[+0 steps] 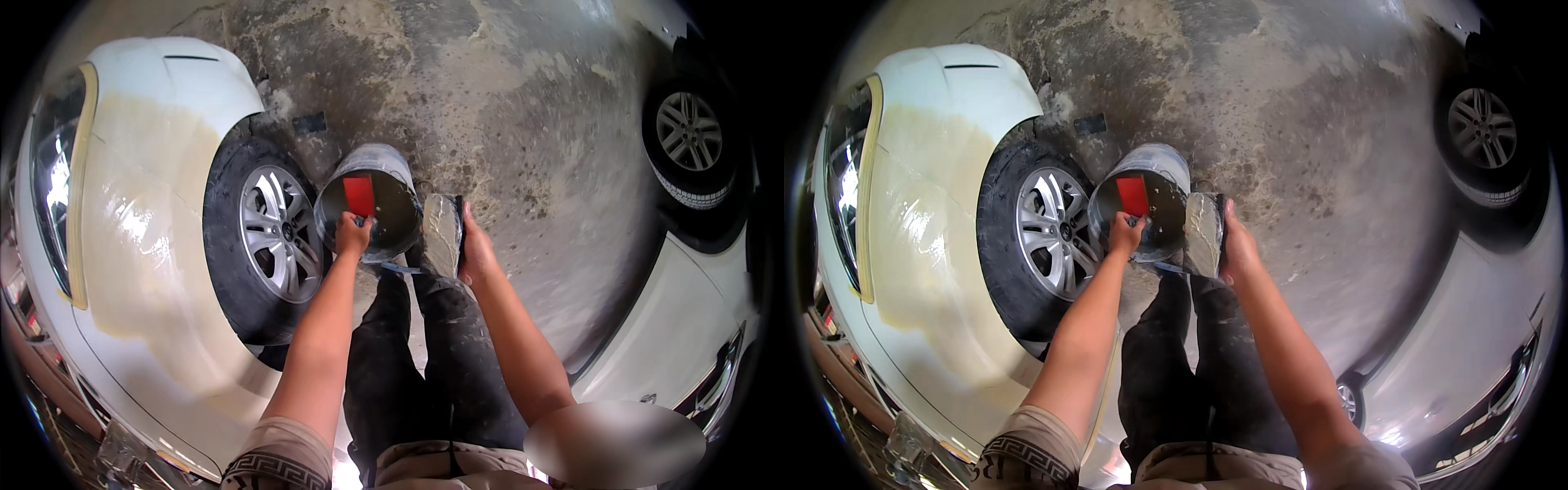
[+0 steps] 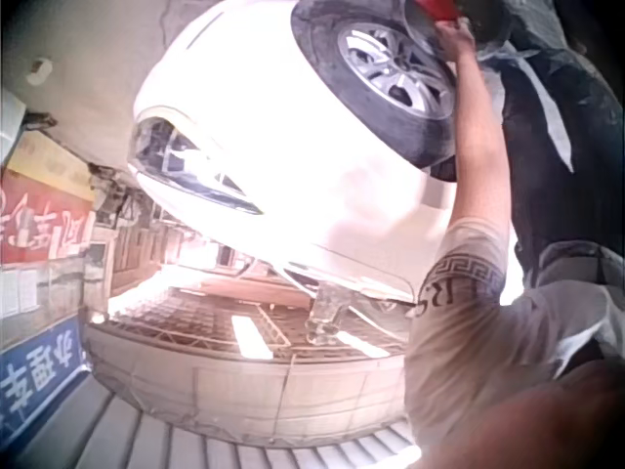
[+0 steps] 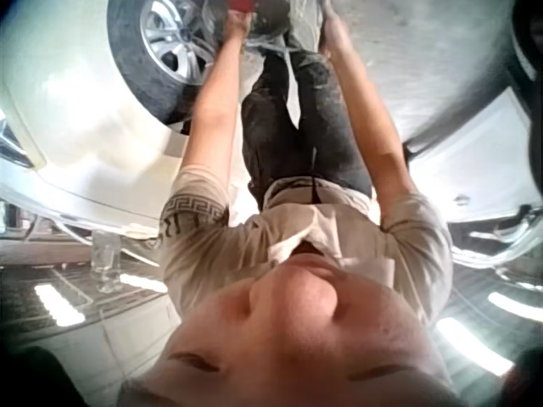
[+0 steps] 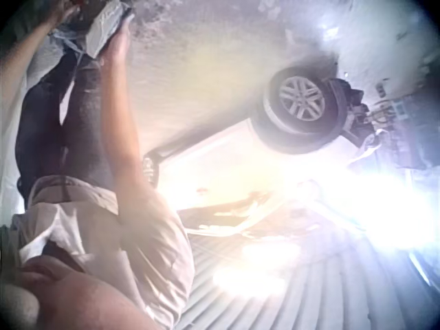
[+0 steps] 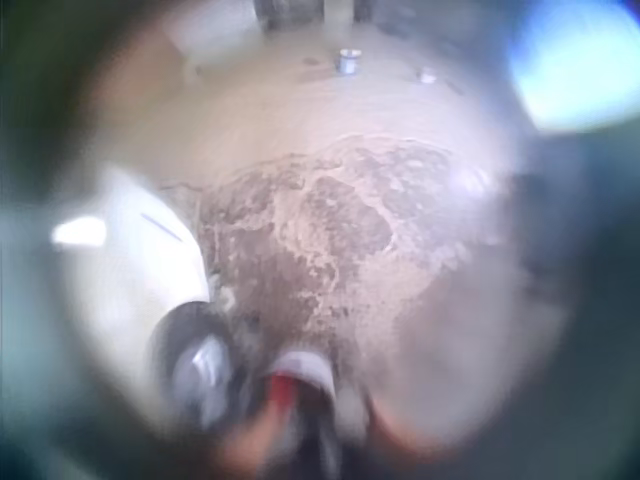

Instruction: The person sands the front bumper and hood of a white car using a sanding block and a cloth. They repeatedly dip the block into a bucket of water and wipe the surface while working on the front left area and the hood.

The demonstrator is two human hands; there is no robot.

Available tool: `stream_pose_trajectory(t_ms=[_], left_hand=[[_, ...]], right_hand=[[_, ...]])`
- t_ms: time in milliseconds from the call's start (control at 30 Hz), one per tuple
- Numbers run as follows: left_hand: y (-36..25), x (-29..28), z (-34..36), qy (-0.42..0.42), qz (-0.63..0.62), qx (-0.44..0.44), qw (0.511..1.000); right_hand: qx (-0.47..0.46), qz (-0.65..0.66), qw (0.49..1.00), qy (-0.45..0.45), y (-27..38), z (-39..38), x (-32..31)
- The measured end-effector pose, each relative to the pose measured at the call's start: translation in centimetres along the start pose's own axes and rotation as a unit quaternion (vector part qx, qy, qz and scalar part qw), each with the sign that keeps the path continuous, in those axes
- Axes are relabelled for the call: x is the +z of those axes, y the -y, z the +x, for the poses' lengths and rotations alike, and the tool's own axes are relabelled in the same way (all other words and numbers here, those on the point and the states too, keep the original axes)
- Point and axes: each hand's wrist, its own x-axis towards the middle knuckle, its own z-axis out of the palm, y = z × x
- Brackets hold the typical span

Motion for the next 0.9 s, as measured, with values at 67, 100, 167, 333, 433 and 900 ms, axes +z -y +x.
stream_pose_trajectory(t_ms=[67,100,167,333,433,900], left_hand=[[0.2,0.9,-0.2,-0.038,-0.013,-0.034,0.999],[-0.1,1.2,0.2,-0.062,-0.026,-0.038,0.997],[-0.7,1.4,1.0,-0.101,-0.033,-0.017,0.994],[-5.1,-1.0,4.0,0.05,0.005,-0.075,0.996],[-3.2,-1.6,5.0,0.019,-0.009,-0.073,0.997],[-3.1,-6.2,-7.0,-0.073,-0.313,-0.08,0.944]], right_hand=[[0.011,-0.062,0.997,-0.046,-0.2,-0.3,0.6],[0.01,-0.092,0.993,-0.069,-0.4,-0.4,1.0],[-0.02,-0.156,0.987,0.031,-1.5,0.4,0.6],[-0.1,-0.377,0.92,-0.027,-6.1,4.8,3.2],[-0.176,-0.521,0.824,-0.136,-10.3,11.4,2.9],[-0.146,-0.769,0.589,-0.199,-14.7,30.3,-0.4]])
